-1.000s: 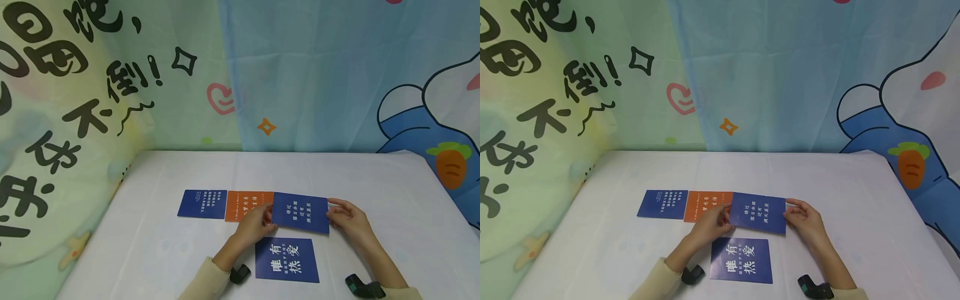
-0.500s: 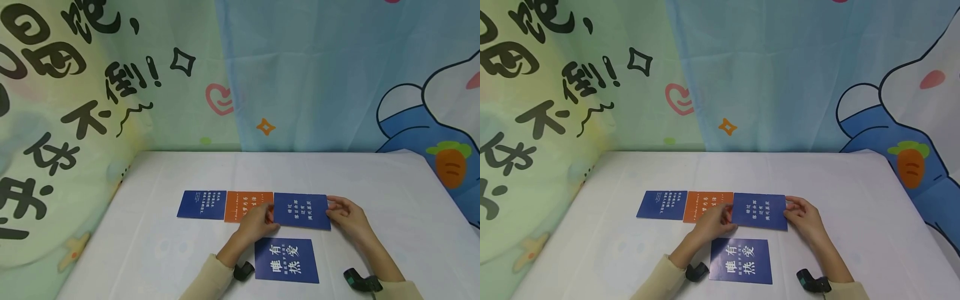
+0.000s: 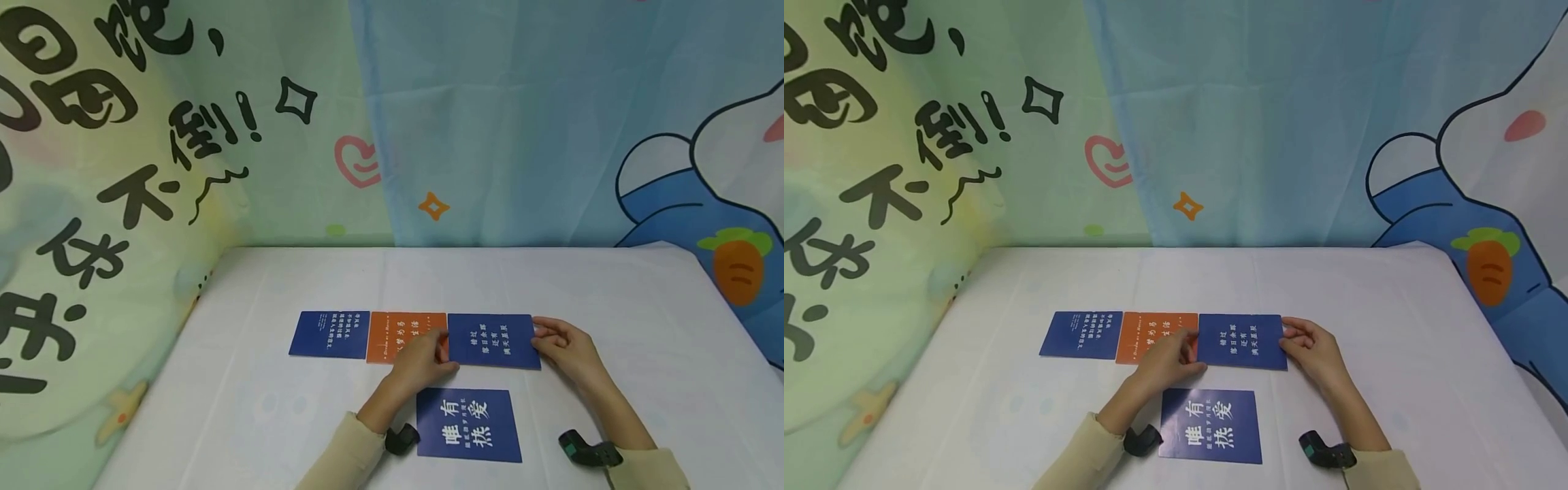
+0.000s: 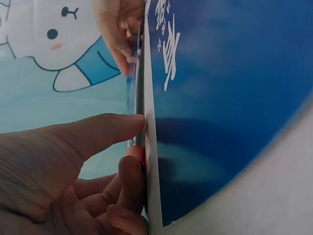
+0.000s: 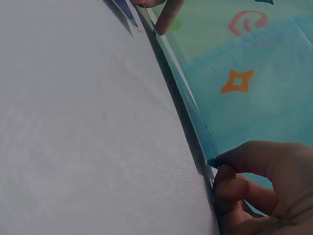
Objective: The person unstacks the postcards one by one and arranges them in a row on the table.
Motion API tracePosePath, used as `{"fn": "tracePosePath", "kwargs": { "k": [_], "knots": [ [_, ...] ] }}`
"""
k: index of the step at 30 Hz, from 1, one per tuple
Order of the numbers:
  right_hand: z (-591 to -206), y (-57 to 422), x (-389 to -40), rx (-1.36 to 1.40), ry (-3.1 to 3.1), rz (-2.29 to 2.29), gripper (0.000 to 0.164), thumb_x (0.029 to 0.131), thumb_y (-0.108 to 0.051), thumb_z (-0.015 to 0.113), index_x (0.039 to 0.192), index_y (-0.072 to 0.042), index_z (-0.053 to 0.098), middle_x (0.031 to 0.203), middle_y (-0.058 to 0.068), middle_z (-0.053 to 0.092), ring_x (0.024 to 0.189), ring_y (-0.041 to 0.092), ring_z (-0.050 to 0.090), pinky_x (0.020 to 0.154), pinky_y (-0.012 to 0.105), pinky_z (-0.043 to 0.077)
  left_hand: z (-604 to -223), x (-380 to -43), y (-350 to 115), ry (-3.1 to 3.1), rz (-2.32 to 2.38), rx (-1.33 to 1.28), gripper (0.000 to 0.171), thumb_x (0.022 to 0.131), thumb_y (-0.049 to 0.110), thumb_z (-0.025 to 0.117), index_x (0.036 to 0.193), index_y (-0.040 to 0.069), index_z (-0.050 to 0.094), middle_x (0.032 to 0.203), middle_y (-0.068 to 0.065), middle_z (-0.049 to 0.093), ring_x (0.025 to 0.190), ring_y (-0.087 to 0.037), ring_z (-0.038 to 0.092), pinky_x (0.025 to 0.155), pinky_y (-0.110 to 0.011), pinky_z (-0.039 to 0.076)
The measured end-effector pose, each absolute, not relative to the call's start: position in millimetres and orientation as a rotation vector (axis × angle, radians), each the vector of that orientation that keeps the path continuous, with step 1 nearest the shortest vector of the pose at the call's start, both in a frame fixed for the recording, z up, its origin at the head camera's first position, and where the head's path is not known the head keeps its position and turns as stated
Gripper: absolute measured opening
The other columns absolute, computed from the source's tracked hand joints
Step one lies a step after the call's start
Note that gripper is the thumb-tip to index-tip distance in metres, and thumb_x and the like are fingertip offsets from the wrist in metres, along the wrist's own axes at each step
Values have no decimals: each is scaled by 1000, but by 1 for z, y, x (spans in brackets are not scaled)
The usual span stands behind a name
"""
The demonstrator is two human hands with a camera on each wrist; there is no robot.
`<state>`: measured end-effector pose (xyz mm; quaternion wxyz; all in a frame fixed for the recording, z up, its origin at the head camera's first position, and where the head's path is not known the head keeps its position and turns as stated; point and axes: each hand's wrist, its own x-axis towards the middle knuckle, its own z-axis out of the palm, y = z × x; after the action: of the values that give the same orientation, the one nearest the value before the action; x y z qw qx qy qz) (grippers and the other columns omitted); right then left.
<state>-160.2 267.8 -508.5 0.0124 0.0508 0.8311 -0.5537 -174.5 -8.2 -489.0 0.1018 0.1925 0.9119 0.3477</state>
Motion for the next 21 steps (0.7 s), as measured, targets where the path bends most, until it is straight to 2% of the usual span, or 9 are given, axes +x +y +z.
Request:
{"fn": "tracePosePath", "kwargs": {
  "k": [7,21],
  "knots": [
    [-509,264,-159,148,2691,-1658,41,92,-2,62,128,15,53,101,20,60,65,-2,49,54,16,42,-491,-175,-9,2682,1045,537,55,82,15,78,130,0,56,74,6,57,65,-3,49,58,-18,40],
    [-512,264,-157,143,2730,-1642,38,94,-3,61,127,13,54,99,21,61,62,0,46,49,19,38,-492,-175,-10,2672,1066,544,54,82,17,78,129,0,57,72,6,53,63,-4,47,57,-18,38]
  ]
}}
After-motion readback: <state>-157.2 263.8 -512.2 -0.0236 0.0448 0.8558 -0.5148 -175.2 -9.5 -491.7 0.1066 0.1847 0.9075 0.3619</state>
